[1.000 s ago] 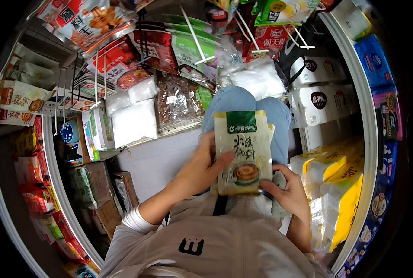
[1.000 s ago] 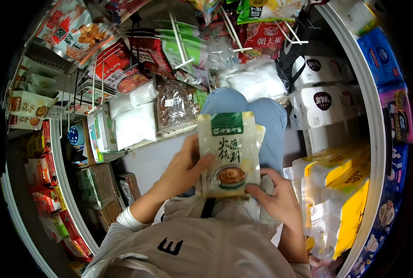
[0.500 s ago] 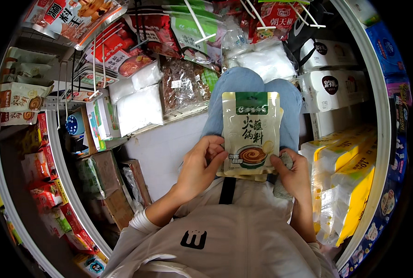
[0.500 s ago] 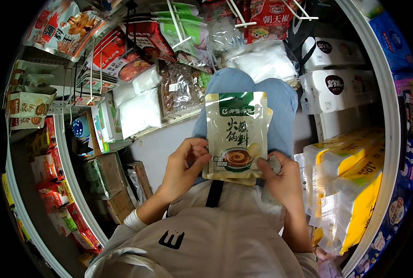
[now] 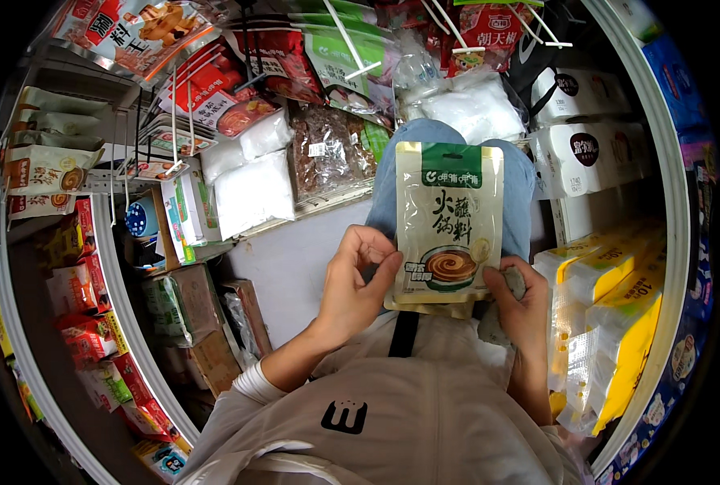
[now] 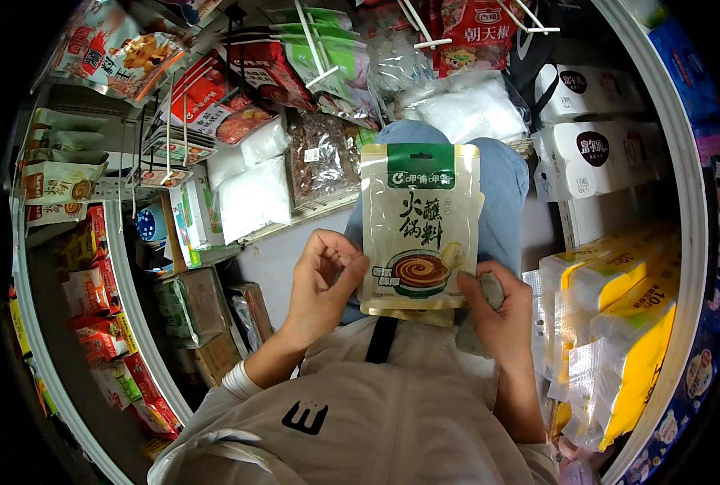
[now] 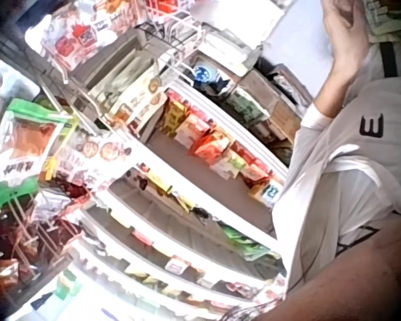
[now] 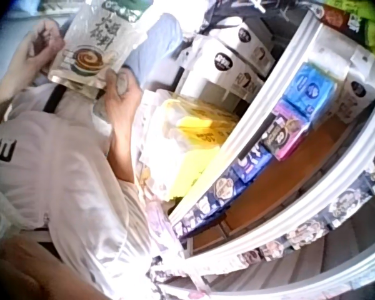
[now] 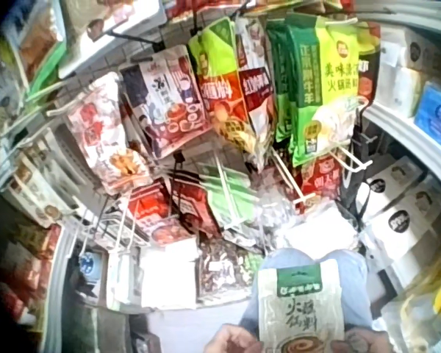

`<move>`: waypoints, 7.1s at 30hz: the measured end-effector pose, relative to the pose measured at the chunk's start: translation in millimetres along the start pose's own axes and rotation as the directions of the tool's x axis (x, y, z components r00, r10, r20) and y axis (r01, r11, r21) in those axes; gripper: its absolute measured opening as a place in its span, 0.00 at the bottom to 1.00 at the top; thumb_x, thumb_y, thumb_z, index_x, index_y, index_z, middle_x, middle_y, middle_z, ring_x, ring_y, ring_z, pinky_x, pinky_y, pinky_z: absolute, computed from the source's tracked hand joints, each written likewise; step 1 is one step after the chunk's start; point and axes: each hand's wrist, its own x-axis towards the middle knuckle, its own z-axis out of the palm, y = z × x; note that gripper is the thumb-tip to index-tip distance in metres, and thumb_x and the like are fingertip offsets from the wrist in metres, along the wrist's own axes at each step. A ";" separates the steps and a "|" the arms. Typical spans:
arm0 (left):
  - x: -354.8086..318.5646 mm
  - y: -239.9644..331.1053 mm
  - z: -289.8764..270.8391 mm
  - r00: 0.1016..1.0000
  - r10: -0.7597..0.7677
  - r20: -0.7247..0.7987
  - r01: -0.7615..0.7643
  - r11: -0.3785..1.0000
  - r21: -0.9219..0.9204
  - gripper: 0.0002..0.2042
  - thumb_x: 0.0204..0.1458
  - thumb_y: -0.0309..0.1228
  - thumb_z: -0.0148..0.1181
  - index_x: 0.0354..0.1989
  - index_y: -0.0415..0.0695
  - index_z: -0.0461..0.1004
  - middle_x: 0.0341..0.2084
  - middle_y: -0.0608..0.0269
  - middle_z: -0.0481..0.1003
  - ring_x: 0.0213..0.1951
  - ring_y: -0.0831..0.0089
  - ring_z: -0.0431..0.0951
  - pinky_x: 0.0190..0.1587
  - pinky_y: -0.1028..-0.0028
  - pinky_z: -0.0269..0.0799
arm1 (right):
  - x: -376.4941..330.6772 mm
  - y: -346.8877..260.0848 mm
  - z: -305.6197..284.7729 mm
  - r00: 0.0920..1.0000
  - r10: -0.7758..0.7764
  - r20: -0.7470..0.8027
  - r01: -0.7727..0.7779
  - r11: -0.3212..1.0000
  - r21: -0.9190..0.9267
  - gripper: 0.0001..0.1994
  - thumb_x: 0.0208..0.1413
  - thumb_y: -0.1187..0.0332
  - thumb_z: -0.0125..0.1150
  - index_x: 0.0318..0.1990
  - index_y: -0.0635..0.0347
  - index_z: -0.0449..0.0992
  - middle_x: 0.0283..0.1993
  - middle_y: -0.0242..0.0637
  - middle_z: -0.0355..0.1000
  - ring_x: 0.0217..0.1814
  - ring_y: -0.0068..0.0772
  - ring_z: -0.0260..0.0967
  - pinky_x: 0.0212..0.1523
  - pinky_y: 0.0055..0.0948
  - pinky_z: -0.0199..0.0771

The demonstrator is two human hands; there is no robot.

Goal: The person sits on the floor in front of a stocked shelf and repeatedly picks up packets of seasoning, turns them over to read the back, and places them back on the shelf. The person handles multiple packets of different brands and sizes throughout the clip.

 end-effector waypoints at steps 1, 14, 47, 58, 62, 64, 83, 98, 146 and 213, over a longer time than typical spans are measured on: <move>0.0 2.1 1.3 0.999 0.024 -0.023 -0.025 0.998 -0.056 0.09 0.58 0.15 0.55 0.41 0.42 0.64 0.34 0.68 0.70 0.33 0.86 0.67 0.39 0.84 0.63 | 0.2 -1.3 0.4 1.000 -0.014 -0.001 0.014 1.000 -0.013 0.03 0.56 0.77 0.63 0.32 0.66 0.76 0.22 0.23 0.68 0.27 0.11 0.57 0.26 0.18 0.58; -2.7 9.4 4.0 0.997 0.072 0.022 -0.053 0.880 -0.473 0.16 0.58 0.13 0.52 0.53 0.38 0.60 0.43 0.61 0.71 0.46 0.80 0.73 0.47 0.80 0.68 | 0.3 1.3 9.5 0.983 -0.182 -0.038 0.184 0.981 0.066 0.03 0.56 0.77 0.64 0.34 0.66 0.76 0.27 0.29 0.74 0.30 0.14 0.65 0.32 0.18 0.65; -9.9 54.8 -9.2 0.988 0.119 0.102 -0.097 0.977 -0.192 0.32 0.52 0.12 0.59 0.66 0.34 0.53 0.56 0.50 0.70 0.56 0.69 0.73 0.58 0.71 0.68 | 28.3 -27.8 26.2 0.909 -0.133 0.395 -0.140 0.796 0.589 0.14 0.54 0.75 0.67 0.48 0.65 0.79 0.46 0.36 0.79 0.47 0.25 0.73 0.51 0.27 0.72; -13.5 50.7 -4.6 0.980 0.199 -0.015 -0.200 0.973 -0.112 0.31 0.50 0.13 0.62 0.63 0.33 0.55 0.52 0.48 0.73 0.52 0.68 0.76 0.55 0.69 0.71 | 38.2 -27.6 31.1 0.925 -0.127 0.359 -0.075 0.864 0.498 0.12 0.52 0.75 0.69 0.45 0.66 0.80 0.43 0.35 0.79 0.43 0.23 0.74 0.47 0.25 0.74; -14.7 47.2 -5.9 0.970 0.243 0.018 -0.240 0.967 -0.080 0.31 0.51 0.11 0.59 0.63 0.34 0.53 0.54 0.47 0.71 0.55 0.68 0.74 0.56 0.71 0.71 | 38.3 -28.4 30.3 0.927 -0.114 0.358 -0.082 0.868 0.489 0.11 0.53 0.75 0.68 0.44 0.67 0.80 0.42 0.35 0.79 0.42 0.23 0.74 0.46 0.25 0.74; -14.9 46.3 -5.3 0.967 0.255 0.019 -0.253 0.965 -0.071 0.32 0.51 0.11 0.59 0.64 0.34 0.53 0.54 0.47 0.71 0.55 0.68 0.74 0.56 0.71 0.71 | 37.3 -28.8 30.7 0.929 -0.113 0.352 -0.083 0.864 0.497 0.11 0.53 0.75 0.68 0.44 0.67 0.80 0.42 0.35 0.79 0.42 0.23 0.74 0.46 0.25 0.74; -16.9 47.7 -4.2 0.968 0.244 0.052 -0.236 0.963 -0.129 0.36 0.48 0.11 0.61 0.65 0.32 0.50 0.57 0.45 0.68 0.56 0.64 0.73 0.58 0.67 0.70 | 36.8 -21.5 27.8 0.921 -0.161 0.354 -0.062 0.837 0.544 0.10 0.53 0.75 0.68 0.43 0.67 0.80 0.41 0.36 0.79 0.42 0.23 0.74 0.46 0.24 0.74; -18.1 48.6 -14.2 0.949 0.196 0.246 -0.117 0.946 -0.303 0.43 0.49 0.08 0.56 0.71 0.41 0.40 0.66 0.47 0.55 0.62 0.59 0.66 0.48 0.66 0.80 | 38.1 -20.3 28.2 0.929 -0.141 0.343 -0.092 0.808 0.582 0.13 0.56 0.71 0.67 0.47 0.66 0.80 0.42 0.36 0.79 0.42 0.22 0.74 0.45 0.24 0.74; -5.3 22.0 -20.8 0.983 0.149 0.107 -0.137 0.984 -0.112 0.32 0.50 0.10 0.58 0.65 0.36 0.57 0.56 0.49 0.68 0.44 0.72 0.78 0.51 0.72 0.75 | -6.3 -78.3 -43.6 0.956 -0.276 -0.103 0.271 0.961 -0.060 0.06 0.48 0.73 0.66 0.33 0.68 0.81 0.27 0.38 0.76 0.29 0.25 0.71 0.34 0.24 0.68; 5.1 -11.9 -24.9 0.997 -0.032 -0.076 0.035 0.999 0.033 0.07 0.59 0.22 0.58 0.45 0.36 0.73 0.35 0.64 0.76 0.37 0.80 0.75 0.43 0.78 0.71 | -22.6 -22.9 -35.8 0.959 -0.185 -0.212 0.151 0.974 -0.168 0.05 0.50 0.79 0.65 0.35 0.68 0.78 0.21 0.35 0.71 0.22 0.18 0.61 0.26 0.22 0.63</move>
